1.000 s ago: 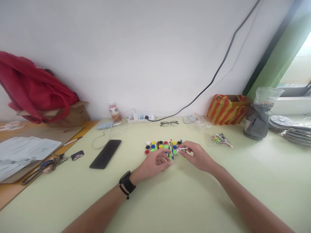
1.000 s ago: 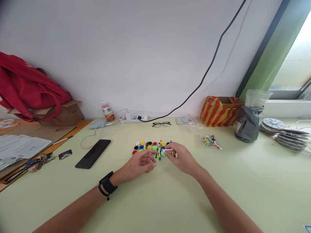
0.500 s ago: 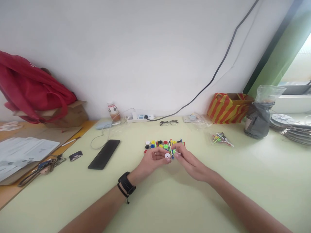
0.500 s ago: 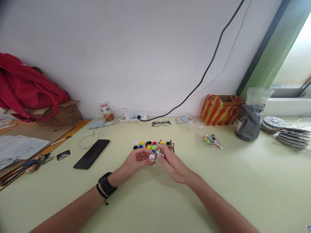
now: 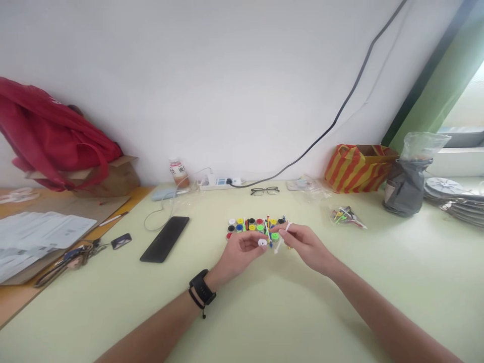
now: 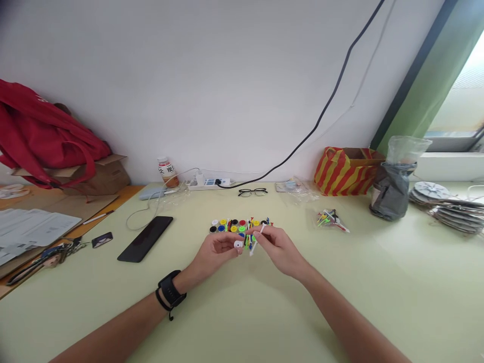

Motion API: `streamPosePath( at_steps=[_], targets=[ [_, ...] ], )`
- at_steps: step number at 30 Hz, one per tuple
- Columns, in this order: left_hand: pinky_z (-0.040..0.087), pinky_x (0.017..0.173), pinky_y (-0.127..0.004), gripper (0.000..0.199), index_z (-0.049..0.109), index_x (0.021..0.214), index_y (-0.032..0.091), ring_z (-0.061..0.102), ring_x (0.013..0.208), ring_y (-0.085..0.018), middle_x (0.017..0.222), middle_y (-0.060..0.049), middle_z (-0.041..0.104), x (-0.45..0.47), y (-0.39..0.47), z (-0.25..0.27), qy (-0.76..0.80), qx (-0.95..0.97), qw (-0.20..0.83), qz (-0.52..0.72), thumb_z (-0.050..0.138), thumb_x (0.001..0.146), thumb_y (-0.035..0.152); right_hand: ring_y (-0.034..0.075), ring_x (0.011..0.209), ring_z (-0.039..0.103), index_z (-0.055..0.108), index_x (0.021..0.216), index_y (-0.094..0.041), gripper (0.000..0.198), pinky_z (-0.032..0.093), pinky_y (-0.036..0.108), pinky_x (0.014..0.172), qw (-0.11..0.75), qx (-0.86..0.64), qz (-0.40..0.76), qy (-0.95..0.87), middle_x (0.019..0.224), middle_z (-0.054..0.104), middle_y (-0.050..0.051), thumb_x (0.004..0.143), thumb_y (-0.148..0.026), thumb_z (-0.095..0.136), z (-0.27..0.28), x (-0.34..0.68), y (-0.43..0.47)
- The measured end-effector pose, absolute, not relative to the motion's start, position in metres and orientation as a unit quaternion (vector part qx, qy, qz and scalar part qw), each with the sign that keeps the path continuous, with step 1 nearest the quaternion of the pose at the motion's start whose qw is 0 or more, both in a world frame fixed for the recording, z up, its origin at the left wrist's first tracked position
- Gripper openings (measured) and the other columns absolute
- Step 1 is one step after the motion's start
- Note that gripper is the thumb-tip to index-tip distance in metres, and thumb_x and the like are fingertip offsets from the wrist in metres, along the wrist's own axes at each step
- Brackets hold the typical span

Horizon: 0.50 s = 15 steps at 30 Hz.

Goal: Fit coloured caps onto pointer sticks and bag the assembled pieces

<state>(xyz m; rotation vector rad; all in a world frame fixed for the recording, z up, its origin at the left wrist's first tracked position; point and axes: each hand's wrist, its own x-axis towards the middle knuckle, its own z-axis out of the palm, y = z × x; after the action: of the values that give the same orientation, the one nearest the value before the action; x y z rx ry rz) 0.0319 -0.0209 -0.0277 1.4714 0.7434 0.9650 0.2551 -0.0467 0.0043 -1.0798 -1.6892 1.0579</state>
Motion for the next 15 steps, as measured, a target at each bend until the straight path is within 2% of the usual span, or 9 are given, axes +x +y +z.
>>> streamPosePath(
  at_steps=[4, 8, 11, 15],
  targets=[
    [0.057, 0.094, -0.039, 0.037, 0.076, 0.113, 0.017, 0.073, 0.101, -0.026, 0.107, -0.01, 0.078, 0.031, -0.02, -0.026, 0.307, 0.619, 0.594, 0.411, 0.075, 0.077, 0.009, 0.016, 0.07, 0.054, 0.062, 0.095, -0.022, 0.027, 0.045, 0.031, 0.067, 0.465, -0.396, 0.481, -0.629, 0.084, 0.059, 0.0, 0.093, -0.048, 0.07, 0.001, 0.252, -0.047],
    [0.054, 0.104, -0.043, 0.055, 0.074, 0.123, 0.021, 0.068, 0.115, -0.03, 0.123, -0.009, 0.074, 0.028, -0.022, -0.02, 0.243, 0.619, 0.633, 0.396, 0.071, 0.071, 0.004, 0.018, 0.08, 0.06, 0.056, 0.098, -0.023, 0.025, 0.048, 0.034, 0.077, 0.479, -0.363, 0.497, -0.627, 0.086, 0.061, 0.001, 0.098, -0.047, 0.063, -0.006, 0.245, -0.05],
    [0.053, 0.106, -0.046, 0.045, 0.074, 0.124, 0.02, 0.068, 0.117, -0.031, 0.123, -0.01, 0.074, 0.029, -0.025, -0.015, 0.236, 0.619, 0.636, 0.395, 0.074, 0.079, 0.013, 0.018, 0.084, 0.059, 0.054, 0.105, -0.024, 0.023, 0.048, 0.034, 0.079, 0.472, -0.358, 0.496, -0.634, 0.089, 0.062, 0.002, 0.103, -0.048, 0.054, -0.013, 0.239, -0.052],
    [0.054, 0.105, -0.046, 0.034, 0.075, 0.121, 0.017, 0.07, 0.115, -0.03, 0.12, -0.013, 0.076, 0.033, -0.027, -0.017, 0.269, 0.615, 0.614, 0.415, 0.077, 0.089, 0.027, 0.018, 0.087, 0.058, 0.054, 0.105, -0.024, 0.021, 0.046, 0.032, 0.077, 0.465, -0.362, 0.485, -0.646, 0.092, 0.062, 0.002, 0.104, -0.045, 0.054, -0.013, 0.239, -0.053]
  ],
)
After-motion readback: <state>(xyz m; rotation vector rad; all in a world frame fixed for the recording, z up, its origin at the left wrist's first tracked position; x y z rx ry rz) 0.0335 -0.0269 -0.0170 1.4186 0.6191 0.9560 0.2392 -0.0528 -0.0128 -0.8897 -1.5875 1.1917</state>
